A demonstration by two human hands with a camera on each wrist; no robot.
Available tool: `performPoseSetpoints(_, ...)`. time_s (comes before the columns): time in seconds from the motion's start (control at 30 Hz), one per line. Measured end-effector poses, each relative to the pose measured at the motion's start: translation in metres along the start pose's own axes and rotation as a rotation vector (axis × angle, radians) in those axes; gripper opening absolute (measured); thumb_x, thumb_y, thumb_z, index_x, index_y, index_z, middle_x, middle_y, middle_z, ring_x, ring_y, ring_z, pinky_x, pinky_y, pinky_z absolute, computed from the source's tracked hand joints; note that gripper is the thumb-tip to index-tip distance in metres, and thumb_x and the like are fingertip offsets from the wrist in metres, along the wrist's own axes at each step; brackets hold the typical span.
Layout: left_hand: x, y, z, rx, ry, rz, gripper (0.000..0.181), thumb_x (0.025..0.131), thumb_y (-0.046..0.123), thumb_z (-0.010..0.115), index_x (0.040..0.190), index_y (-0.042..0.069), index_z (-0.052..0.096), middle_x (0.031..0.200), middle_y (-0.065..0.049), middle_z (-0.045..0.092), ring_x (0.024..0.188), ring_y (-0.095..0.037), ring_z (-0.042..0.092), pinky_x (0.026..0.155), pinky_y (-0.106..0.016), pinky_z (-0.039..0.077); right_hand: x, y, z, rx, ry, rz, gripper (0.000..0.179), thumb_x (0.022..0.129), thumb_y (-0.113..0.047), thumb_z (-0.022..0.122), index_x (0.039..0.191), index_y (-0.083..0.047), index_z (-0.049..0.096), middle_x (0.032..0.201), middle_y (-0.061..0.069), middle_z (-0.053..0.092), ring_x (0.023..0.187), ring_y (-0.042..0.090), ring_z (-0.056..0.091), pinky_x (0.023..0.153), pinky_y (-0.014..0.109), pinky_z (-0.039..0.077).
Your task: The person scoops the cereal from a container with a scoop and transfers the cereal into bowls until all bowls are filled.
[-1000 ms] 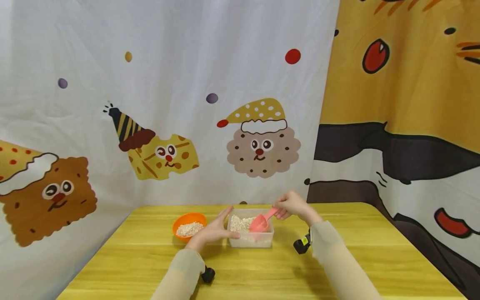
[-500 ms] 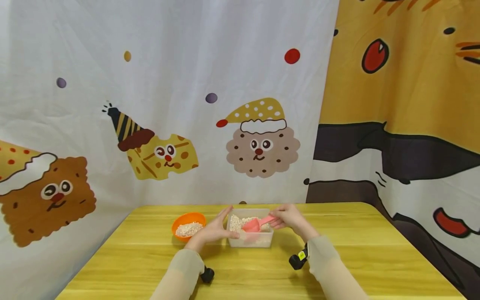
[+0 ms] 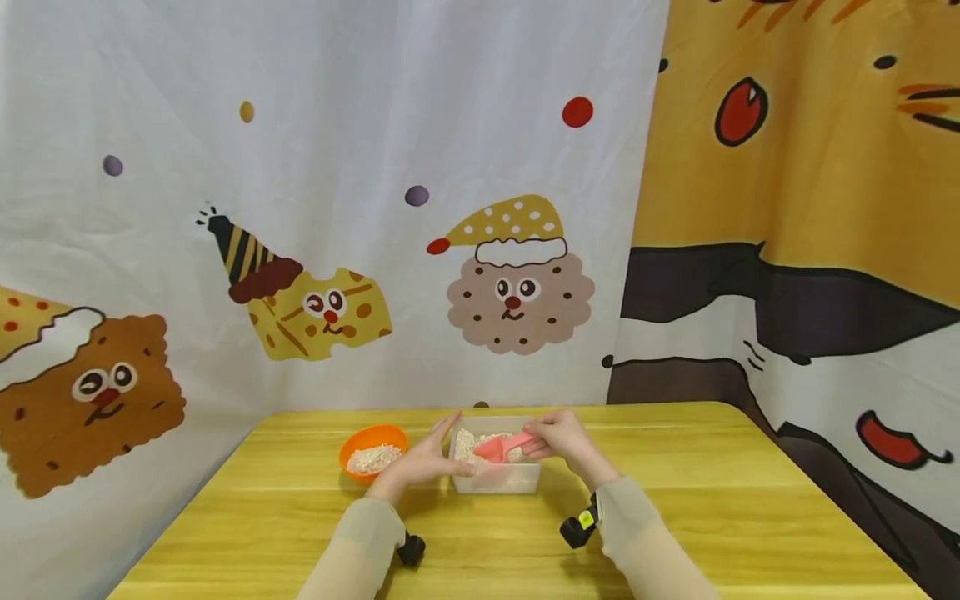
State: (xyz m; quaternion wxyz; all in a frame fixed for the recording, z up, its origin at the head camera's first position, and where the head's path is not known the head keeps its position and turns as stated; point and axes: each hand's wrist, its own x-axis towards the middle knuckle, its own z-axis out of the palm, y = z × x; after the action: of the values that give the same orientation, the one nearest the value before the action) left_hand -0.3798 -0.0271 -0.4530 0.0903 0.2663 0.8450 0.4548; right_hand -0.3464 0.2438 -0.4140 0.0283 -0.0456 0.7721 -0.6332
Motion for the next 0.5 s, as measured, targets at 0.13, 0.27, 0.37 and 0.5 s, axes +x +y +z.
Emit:
performPoseSetpoints(0.13,0.0,-0.001,0.0,0.0,-0.001,0.007,0.115,0.072,0.049,0.082,0.158,0.022,0.011,0.162,-0.011,0.007,0.144,-0.037,0.015,0.107,-0.062,0.027,0.0,0.0,0.007,-0.011,0.03,-0.006,0.029,0.097,-0.006,0.058,0.109,0.02,0.061,0.075,0.018,0.07,0.063,0.021,0.07,0.06,0.033,0.058)
performPoseSetpoints(0.27,0.0,-0.002,0.0,0.0,-0.001,0.004,0.115,0.072,0.05,0.082,0.158,0.023,0.011,0.162,-0.01,0.006,0.144,-0.036,0.015,0.107,-0.061,0.026,-0.002,0.0,0.012,-0.009,0.052,-0.001,0.028,0.096,-0.006,0.057,0.107,0.019,0.062,0.074,0.018,0.07,0.062,0.021,0.069,0.06,0.032,0.058)
performPoseSetpoints(0.37,0.001,-0.002,0.0,-0.006,0.0,0.004,0.114,0.072,0.049,0.083,0.157,0.024,0.011,0.162,-0.01,0.006,0.144,-0.037,0.015,0.107,-0.061,0.027,-0.004,0.001,0.015,-0.01,0.067,0.009,0.027,0.097,-0.005,0.056,0.107,0.02,0.061,0.073,0.018,0.069,0.062,0.021,0.069,0.059,0.032,0.058)
performPoseSetpoints(0.5,0.0,-0.001,0.0,-0.01,0.0,0.008,0.114,0.072,0.048,0.083,0.157,0.025,0.011,0.162,-0.01,0.006,0.144,-0.037,0.015,0.107,-0.062,0.027,-0.006,0.001,0.017,-0.024,0.088,0.009,0.026,0.097,-0.004,0.056,0.106,0.019,0.062,0.073,0.018,0.069,0.062,0.021,0.069,0.058,0.031,0.057)
